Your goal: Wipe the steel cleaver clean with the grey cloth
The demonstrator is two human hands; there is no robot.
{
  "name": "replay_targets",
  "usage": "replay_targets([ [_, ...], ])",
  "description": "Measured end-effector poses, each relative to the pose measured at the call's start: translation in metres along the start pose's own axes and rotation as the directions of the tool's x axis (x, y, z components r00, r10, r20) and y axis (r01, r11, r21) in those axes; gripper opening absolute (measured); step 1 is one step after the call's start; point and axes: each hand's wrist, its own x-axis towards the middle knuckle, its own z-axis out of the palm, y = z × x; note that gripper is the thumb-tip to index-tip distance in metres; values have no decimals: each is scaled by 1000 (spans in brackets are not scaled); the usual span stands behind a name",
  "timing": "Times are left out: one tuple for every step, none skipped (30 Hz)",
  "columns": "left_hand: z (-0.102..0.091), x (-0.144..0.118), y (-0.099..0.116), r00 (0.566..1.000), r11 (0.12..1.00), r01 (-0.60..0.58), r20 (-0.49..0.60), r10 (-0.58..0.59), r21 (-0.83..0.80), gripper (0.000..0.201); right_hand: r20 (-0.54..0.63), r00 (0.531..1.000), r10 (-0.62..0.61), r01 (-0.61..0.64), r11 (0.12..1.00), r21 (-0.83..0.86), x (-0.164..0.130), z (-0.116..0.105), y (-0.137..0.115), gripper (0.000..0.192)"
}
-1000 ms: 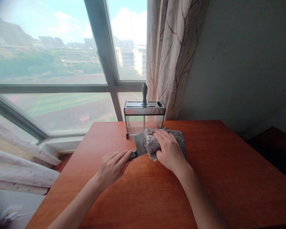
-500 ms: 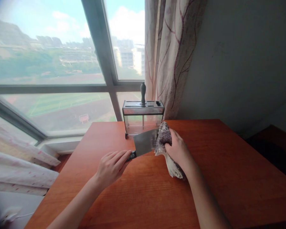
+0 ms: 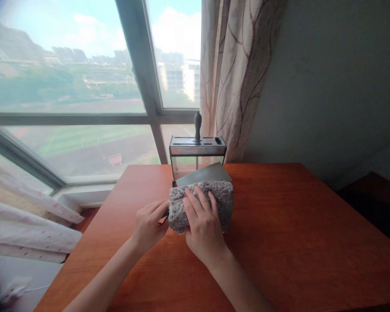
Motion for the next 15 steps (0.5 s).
replay_targets([
  [0, 0, 1, 999, 998, 38, -10, -38, -51, 24, -36, 999, -13, 13, 1000, 8, -1, 1, -1, 59],
  [0, 0, 3, 997, 992, 72, -19, -74, -107, 25, -77, 997, -27, 28, 999, 15, -2, 1, -1, 57],
  [0, 0, 4, 994, 981, 101, -26, -107, -164, 25, -120, 992, -41, 44, 999, 23, -3, 1, 2, 55],
  [0, 0, 6, 990, 967, 128, -30, -138, -218, 25, -164, 985, -50, 57, 998, 34, -5, 0, 5, 53],
  [1, -1, 8, 986, 951, 152, -27, -166, -269, 24, -208, 977, -51, 62, 997, 50, -6, -1, 10, 51],
  [1, -2, 10, 981, 934, 176, -21, -192, -312, 24, -250, 967, -41, 62, 995, 75, -8, -2, 15, 51],
  [2, -2, 12, 977, 917, 196, -11, -213, -348, 23, -290, 957, -21, 56, 992, 111, -10, -4, 20, 51],
  [3, -3, 14, 973, 902, 214, 1, -230, -376, 23, -332, 943, 10, 45, 986, 159, -13, -5, 25, 51],
  [3, -4, 15, 970, 889, 227, 11, -243, -399, 22, -377, 924, 64, 22, 975, 222, -15, -5, 30, 52],
  [4, -4, 16, 968, 878, 236, 16, -252, -417, 22, -426, 892, 154, -17, 951, 307, -17, -6, 34, 51],
  [4, -5, 16, 966, 869, 242, 19, -259, -431, 22, -468, 836, 286, -73, 904, 422, -19, -6, 39, 50],
  [4, -5, 17, 964, 863, 246, 20, -265, -441, 22, -489, 754, 439, -129, 828, 545, -21, -7, 42, 49],
  [3, -4, 17, 963, 859, 250, 19, -270, -447, 22, -483, 656, 580, -168, 736, 655, -22, -8, 46, 48],
  [3, -4, 17, 961, 857, 252, 13, -276, -449, 22, -460, 562, 688, -187, 647, 739, -22, -10, 49, 46],
  [3, -3, 17, 961, 859, 249, 2, -278, -448, 22, -422, 501, 755, -199, 575, 793, -22, -12, 52, 45],
])
